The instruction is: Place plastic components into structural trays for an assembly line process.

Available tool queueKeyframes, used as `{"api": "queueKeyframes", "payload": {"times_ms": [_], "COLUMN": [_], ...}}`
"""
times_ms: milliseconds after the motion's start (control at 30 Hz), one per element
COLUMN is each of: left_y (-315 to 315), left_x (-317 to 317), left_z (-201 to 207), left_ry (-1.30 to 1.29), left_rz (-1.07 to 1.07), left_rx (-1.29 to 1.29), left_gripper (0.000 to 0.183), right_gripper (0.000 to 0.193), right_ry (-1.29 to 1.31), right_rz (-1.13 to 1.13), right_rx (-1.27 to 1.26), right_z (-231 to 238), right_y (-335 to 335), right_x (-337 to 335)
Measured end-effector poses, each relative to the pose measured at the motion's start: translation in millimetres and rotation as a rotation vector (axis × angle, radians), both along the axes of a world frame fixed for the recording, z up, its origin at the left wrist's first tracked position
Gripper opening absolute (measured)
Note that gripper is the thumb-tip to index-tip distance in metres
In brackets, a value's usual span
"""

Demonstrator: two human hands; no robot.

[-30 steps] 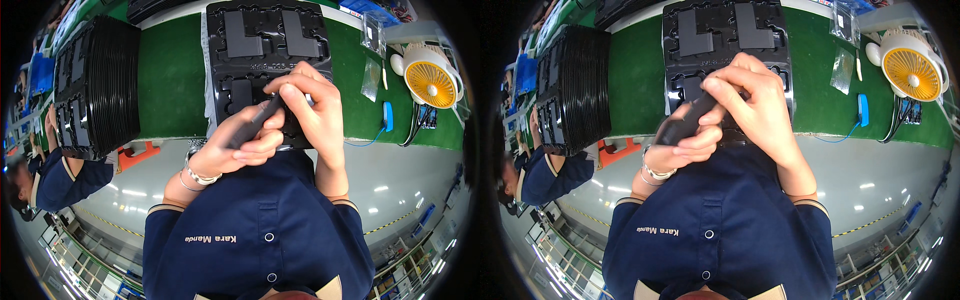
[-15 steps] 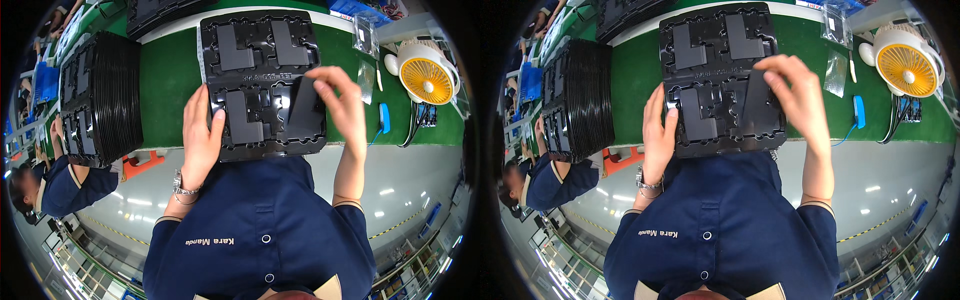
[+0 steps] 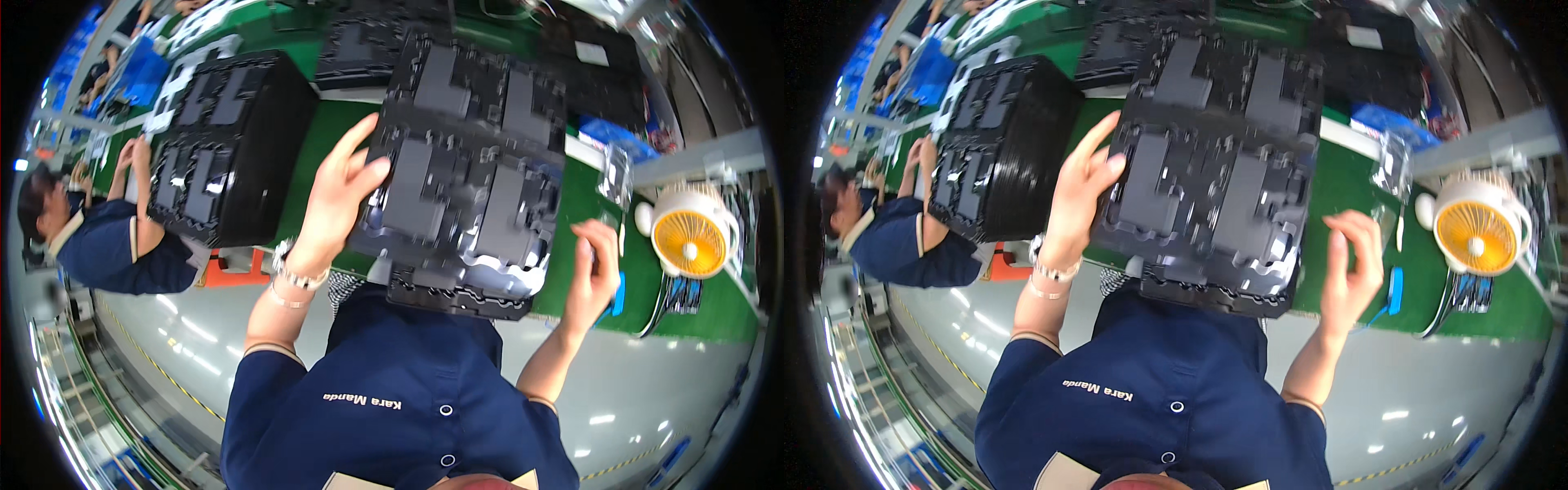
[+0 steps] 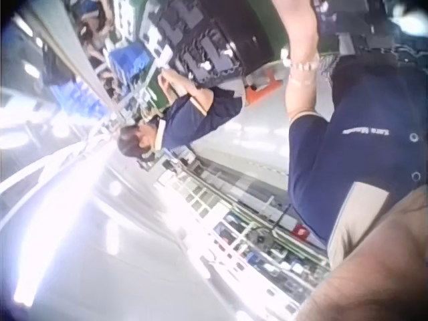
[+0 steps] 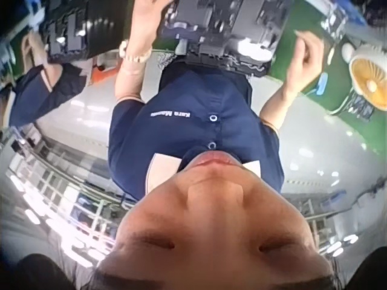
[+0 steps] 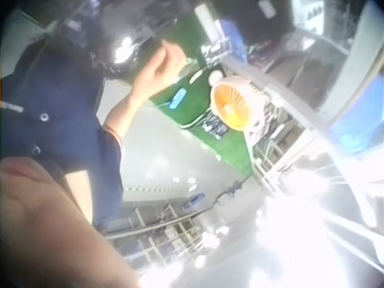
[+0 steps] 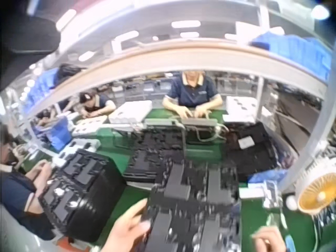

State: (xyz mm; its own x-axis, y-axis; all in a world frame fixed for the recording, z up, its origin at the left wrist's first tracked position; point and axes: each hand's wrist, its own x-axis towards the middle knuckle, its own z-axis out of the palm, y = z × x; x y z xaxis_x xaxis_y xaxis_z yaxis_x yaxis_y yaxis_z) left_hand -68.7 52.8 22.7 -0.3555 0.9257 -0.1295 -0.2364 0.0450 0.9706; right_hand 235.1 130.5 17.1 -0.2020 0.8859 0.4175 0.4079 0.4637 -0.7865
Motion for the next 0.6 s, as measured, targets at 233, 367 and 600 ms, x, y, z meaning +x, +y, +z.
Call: {"api": "queueKeyframes", "payload": {"times_ms": [233,367,600], "left_y": [104.9,147.9,174.4], "left_x": [-122.1,-155.7,-162.4], "left_z": [-15.8,-16.3,-42.6], "left_ry": [0.425,0.947,1.543], "left_rz": [0.385,0.503,0.668], "left_rx": [0.217,-0.075,-0.404], "left_gripper": [0.054,0.047,0.026], "right_gripper": [0.015,0.014,0.018], "right_ry": [0.050,0.058,0.052], "right_rz": [0.072,0.031,0.053], "right_rx": [-0.064,-0.118,-0.197], "right_z": [-17.8,-22.7,-25.1], "right_y": [-6.4,-11.7,-14.1], "right_x": [-6.4,0.0,0.2]}}
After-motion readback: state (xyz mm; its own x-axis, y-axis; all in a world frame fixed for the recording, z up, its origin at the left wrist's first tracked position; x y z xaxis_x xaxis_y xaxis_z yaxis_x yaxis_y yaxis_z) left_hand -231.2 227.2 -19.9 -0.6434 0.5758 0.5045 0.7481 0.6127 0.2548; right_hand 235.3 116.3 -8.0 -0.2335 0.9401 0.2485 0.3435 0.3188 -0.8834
